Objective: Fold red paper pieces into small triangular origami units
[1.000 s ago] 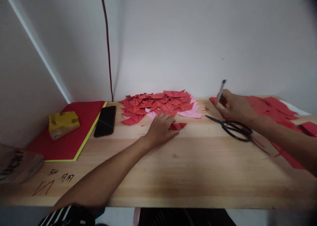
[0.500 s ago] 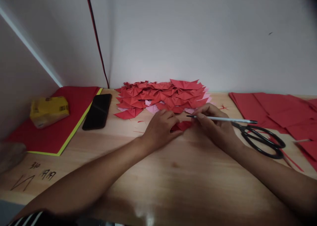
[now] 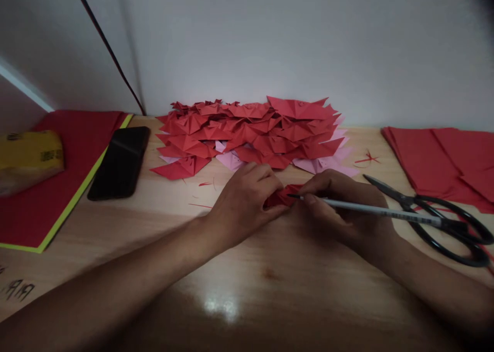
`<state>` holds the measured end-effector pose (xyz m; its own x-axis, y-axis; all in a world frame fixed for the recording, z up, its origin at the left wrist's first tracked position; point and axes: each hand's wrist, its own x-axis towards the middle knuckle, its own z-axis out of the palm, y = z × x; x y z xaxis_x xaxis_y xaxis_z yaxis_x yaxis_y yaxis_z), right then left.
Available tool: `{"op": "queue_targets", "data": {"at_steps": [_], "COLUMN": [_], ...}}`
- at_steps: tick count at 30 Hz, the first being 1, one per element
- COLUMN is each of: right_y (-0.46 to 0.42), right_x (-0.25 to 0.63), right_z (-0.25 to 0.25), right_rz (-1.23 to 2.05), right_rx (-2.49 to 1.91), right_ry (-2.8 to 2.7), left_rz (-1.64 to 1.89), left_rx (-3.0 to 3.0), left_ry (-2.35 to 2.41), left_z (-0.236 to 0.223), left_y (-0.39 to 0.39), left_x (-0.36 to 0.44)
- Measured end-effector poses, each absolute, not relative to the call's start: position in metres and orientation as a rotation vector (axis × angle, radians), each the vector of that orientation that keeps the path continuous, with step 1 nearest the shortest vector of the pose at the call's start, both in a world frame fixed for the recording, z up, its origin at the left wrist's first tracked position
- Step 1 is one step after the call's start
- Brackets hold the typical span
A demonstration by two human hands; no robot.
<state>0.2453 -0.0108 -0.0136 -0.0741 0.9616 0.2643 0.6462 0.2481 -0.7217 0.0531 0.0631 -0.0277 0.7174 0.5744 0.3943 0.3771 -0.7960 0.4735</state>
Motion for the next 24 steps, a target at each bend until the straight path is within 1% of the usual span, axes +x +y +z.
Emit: {"op": "queue_targets", "data": {"at_steps": [14,24], "right_y": [-0.0097,-0.0084], "right_x": [0.2405,0.2389], "right_z": [-0.0157,-0.0158], "right_rz": [0.417,0.444], "right_rx": [-1.473,-1.492], "right_ry": [-1.85,-1.823], "left_rz": [0.768,0.761], "left_rx": [2.586,2.595], "left_ry": [0.718,0.717], "left_z": [-0.0281,-0.0286], "left_y": [0.0631,0.0635], "left_x": [0.0534,0.0533]}}
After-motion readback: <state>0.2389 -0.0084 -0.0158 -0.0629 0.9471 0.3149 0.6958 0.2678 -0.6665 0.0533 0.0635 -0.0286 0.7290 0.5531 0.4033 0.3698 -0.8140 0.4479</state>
